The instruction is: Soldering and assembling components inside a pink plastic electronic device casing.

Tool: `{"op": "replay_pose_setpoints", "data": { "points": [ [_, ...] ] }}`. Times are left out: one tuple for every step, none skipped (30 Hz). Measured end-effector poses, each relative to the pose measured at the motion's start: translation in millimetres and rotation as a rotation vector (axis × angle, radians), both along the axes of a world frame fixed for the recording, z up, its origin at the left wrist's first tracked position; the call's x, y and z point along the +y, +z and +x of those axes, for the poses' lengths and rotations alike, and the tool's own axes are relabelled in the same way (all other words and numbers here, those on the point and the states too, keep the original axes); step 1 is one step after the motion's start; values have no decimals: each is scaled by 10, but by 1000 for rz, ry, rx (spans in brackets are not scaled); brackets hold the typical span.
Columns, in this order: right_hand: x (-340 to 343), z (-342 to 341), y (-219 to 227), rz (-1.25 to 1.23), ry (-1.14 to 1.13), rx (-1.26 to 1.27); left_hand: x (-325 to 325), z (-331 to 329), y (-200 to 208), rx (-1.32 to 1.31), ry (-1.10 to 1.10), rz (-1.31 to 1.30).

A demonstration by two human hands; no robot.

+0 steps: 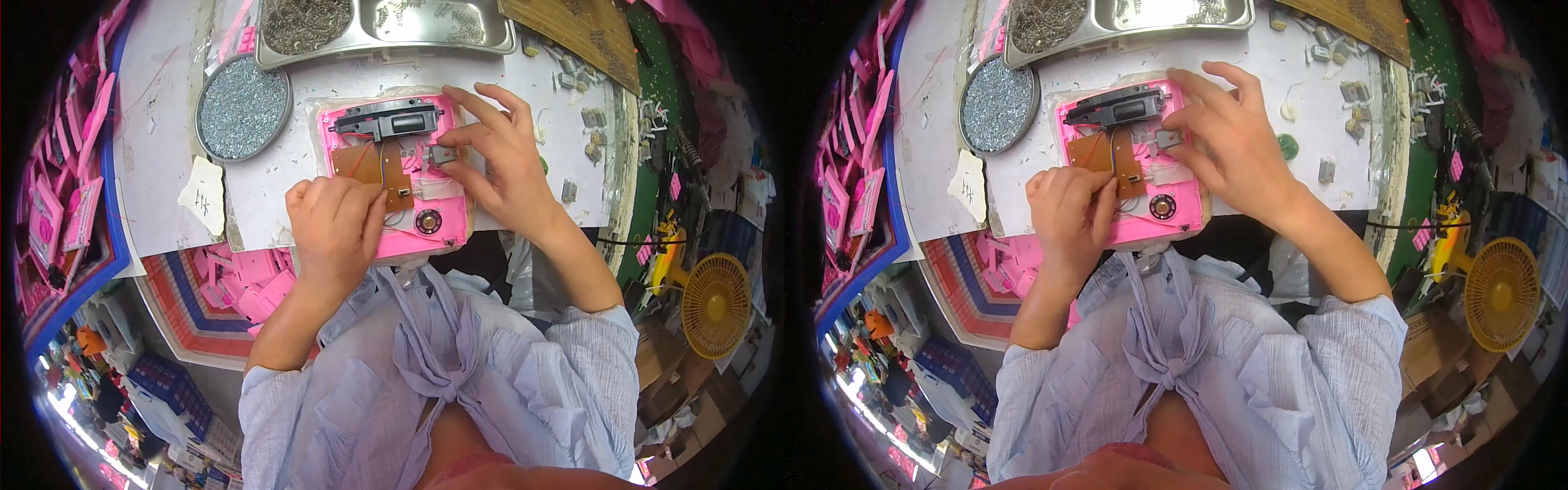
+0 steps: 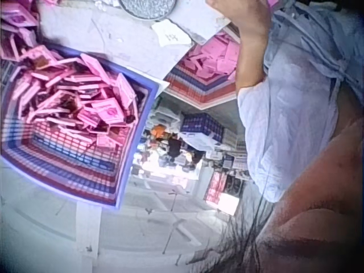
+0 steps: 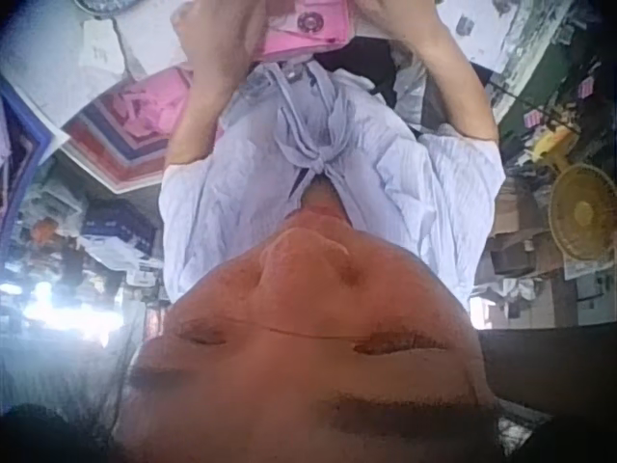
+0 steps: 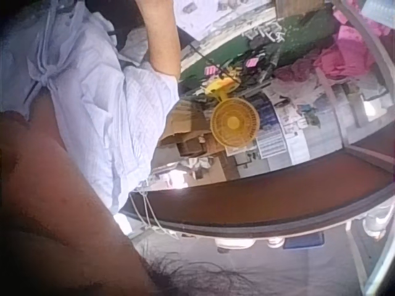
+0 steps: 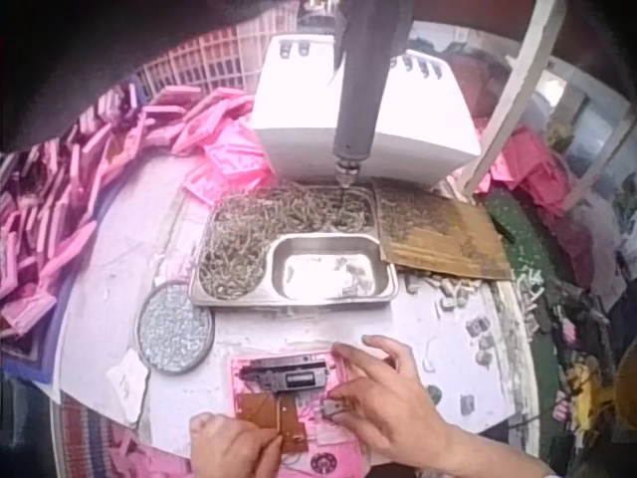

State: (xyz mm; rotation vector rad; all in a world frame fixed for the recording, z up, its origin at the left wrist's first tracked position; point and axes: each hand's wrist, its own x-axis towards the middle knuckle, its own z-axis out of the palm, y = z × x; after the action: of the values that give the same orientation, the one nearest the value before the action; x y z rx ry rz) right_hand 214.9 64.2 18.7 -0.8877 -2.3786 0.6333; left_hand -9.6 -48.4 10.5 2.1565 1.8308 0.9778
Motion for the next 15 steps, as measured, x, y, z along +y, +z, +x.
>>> {"op": "replay_pose_setpoints", "data": {
  "points": [
    [16, -3, -2, -3, 1, -17, 1, 5, -33, -11, -1, 11],
    [26, -12, -1, -6, 7, -31, -5, -4, -49, -12, -2, 19],
    [29, -21, 2, -10, 10, -43, -11, -19, -59, -13, -5, 26],
    [32, -27, 8, -14, 12, -55, -14, -31, -65, -13, -9, 34],
    [37, -28, 21, -18, 12, -72, -8, -39, -65, -18, -8, 45],
    [40, -32, 35, -22, 12, -86, 2, -56, -61, -20, -7, 56],
    [42, -40, 49, -27, 12, -100, 9, -72, -56, -22, -6, 67],
    [42, -53, 64, -32, 12, -114, 7, -96, -51, -8, 3, 78],
    [41, -60, 83, -37, 10, -130, 7, -123, -49, 3, 10, 89],
    [41, -66, 96, -42, 8, -146, 12, -146, -43, 15, 16, 100],
    [43, -71, 101, -54, 5, -153, 31, -165, -17, 36, 22, 119],
    [50, -77, 111, -65, 4, -159, 60, -186, 31, 59, 30, 139],
    [53, -81, 116, -76, 2, -165, 86, -206, 63, 82, 37, 159],
    [54, -81, 119, -92, -1, -166, 107, -229, 72, 95, 24, 181],
    [57, -79, 122, -107, -3, -166, 132, -257, 74, 109, 12, 203]
  ]
}}
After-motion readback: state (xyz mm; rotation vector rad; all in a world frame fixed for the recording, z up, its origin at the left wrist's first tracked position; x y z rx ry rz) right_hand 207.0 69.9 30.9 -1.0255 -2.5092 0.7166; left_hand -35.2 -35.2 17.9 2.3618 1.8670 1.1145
